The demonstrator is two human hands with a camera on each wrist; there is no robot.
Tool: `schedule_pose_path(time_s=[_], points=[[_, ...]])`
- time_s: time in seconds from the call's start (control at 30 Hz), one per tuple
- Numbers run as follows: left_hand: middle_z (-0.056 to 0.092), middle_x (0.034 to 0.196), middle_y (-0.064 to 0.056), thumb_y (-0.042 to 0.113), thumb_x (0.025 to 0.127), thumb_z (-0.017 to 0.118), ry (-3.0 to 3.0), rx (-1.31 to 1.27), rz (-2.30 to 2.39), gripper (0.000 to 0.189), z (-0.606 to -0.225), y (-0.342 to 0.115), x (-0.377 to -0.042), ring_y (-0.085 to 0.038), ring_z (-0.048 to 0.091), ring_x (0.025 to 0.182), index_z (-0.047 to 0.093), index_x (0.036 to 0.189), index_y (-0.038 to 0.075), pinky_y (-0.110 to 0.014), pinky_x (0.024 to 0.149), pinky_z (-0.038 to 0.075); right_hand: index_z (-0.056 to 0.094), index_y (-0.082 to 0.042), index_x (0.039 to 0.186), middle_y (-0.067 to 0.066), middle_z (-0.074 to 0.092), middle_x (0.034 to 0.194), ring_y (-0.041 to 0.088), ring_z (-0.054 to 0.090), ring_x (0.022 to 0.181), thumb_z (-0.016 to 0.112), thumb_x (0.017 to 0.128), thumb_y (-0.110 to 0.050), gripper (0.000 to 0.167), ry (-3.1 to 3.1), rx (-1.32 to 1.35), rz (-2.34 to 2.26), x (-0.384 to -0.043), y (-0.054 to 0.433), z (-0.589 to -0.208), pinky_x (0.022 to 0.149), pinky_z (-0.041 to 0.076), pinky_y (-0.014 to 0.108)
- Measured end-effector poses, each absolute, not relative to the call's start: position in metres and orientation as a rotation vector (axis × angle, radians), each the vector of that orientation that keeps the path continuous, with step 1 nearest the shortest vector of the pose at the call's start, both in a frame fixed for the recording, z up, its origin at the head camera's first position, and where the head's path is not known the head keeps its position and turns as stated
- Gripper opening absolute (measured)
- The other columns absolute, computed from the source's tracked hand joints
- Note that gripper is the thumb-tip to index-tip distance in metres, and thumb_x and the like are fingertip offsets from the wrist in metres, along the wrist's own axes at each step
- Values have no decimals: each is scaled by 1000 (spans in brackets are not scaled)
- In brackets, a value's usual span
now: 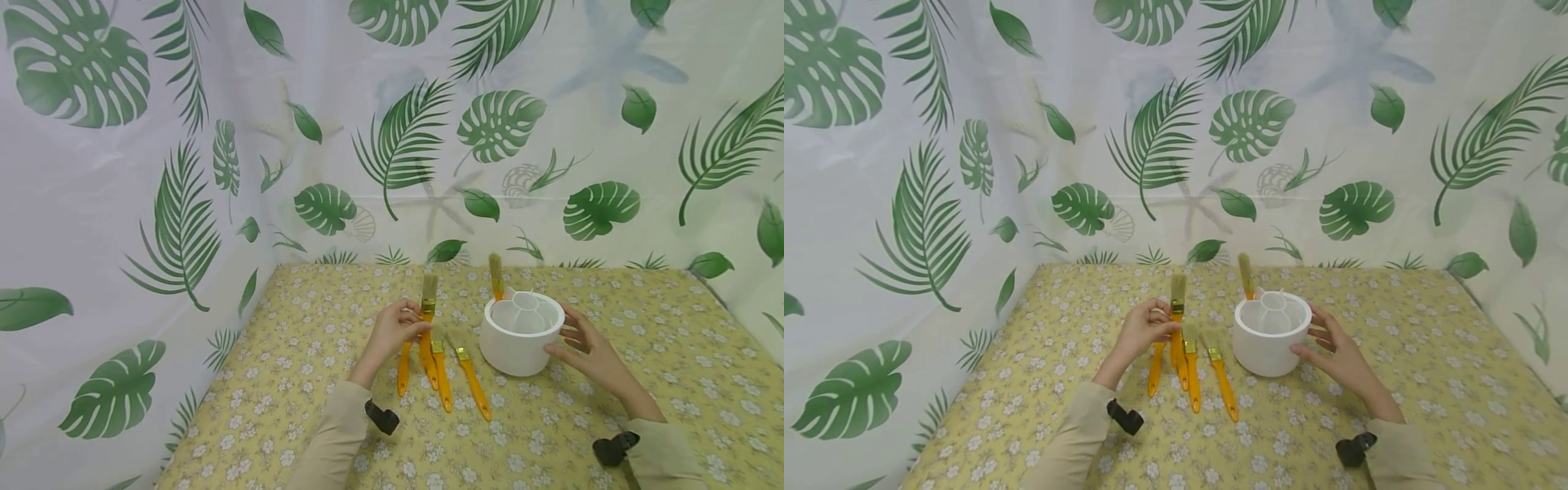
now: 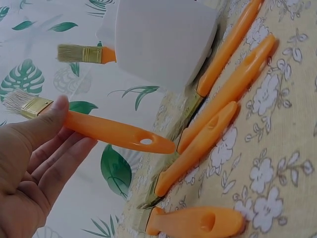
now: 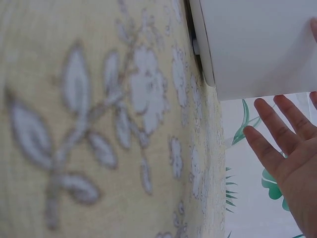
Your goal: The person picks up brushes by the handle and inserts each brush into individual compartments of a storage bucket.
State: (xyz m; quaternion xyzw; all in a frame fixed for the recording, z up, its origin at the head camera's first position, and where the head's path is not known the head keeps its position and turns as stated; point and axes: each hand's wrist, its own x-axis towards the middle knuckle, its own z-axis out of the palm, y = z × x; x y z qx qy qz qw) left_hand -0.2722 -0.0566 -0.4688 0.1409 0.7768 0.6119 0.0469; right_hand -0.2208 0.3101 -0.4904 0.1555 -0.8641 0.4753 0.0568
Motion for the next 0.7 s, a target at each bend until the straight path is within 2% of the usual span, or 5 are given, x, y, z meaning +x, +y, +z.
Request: schedule_pose_path(time_s=[0.1,0.17,0.33,0.4,0.7], points=[[69,81,-8,16,80,72,2358,434,1891,23,-468,-54,-273,-19,67,67,56,95,8,-47,70,56,11,-28,149,23,34,141,48,41,119,65,88,-16,82,-2619,475,1441,-221,310,-490,90,36,67],[69,83,-12,13,81,71,2351,438,1895,22,-459,-52,-268,-22,67,70,56,96,5,-47,71,56,11,-28,149,23,34,141,30,47,120,65,88,-16,82,-2620,474,1439,-220,310,-489,91,36,66],[68,89,-19,6,84,67,2345,448,1878,21,-436,-49,-254,-33,66,80,55,99,-2,-41,72,57,11,-29,149,22,35,140,23,47,118,64,88,-17,82,-2627,464,1425,-220,310,-489,91,36,66],[68,90,-19,6,84,67,2338,454,1882,21,-435,-48,-253,-33,66,81,55,99,-1,-35,69,57,11,-29,149,22,35,140,40,44,118,64,88,-17,82,-2629,464,1423,-220,310,-489,91,37,65],[68,92,-16,12,82,70,2317,490,1928,24,-457,-43,-270,-27,67,82,56,100,4,-37,71,57,12,-26,149,22,36,140,46,43,117,64,89,-18,81,-2633,461,1414,-219,309,-489,91,38,64]])
